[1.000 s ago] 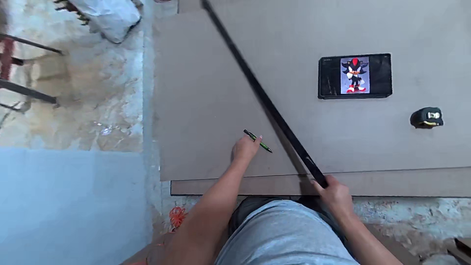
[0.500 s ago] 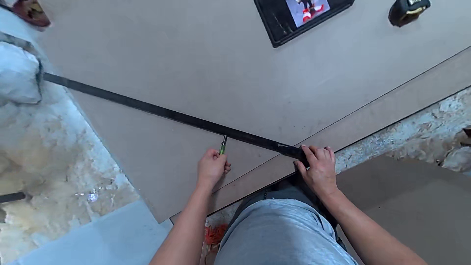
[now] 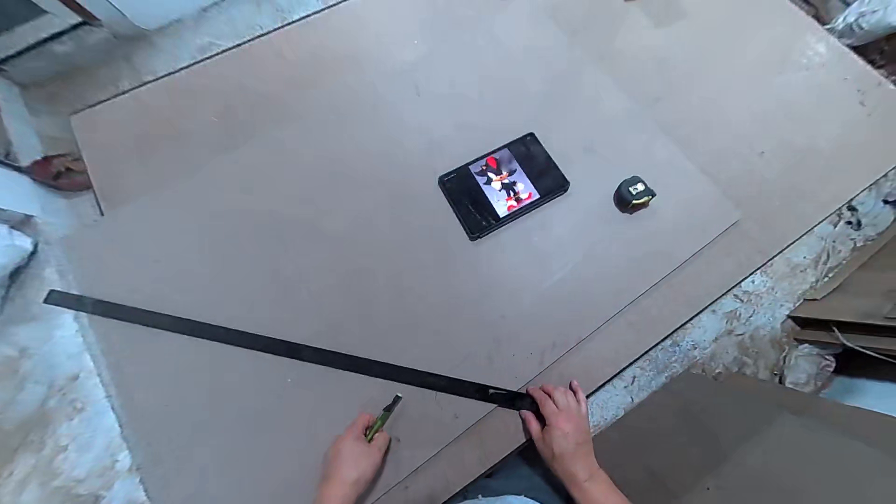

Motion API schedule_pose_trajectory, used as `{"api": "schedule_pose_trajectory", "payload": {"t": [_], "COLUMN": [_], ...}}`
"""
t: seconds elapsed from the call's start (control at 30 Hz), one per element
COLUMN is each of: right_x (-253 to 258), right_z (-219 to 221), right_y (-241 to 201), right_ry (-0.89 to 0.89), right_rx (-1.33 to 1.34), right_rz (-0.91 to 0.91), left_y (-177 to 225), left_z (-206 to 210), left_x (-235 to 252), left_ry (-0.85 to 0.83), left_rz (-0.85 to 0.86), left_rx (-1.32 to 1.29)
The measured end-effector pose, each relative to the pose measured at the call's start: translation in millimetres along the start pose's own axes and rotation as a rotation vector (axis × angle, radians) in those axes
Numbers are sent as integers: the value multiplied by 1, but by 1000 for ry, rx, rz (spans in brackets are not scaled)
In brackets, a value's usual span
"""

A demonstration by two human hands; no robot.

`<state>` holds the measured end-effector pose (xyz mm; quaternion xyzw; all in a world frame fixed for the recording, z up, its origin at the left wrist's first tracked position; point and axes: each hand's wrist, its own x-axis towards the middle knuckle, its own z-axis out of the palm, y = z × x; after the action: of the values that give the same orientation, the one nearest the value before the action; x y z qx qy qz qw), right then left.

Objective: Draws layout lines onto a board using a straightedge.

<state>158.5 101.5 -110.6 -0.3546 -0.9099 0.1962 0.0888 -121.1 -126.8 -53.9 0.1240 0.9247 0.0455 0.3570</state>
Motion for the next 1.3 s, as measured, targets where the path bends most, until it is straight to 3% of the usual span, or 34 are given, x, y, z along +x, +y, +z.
{"api": "schedule_pose_trajectory", "payload": {"t": [1.3], "right_x": [10], "right_z": [-3], "right_y": [-6], "right_ry": [-70], "right_rx": [5], "right_rz": [-5], "left_y": [-1], "left_z": [-4], "left_x": [5], "left_ry": [-27], "left_rz": [-59], "left_rx": [0]}}
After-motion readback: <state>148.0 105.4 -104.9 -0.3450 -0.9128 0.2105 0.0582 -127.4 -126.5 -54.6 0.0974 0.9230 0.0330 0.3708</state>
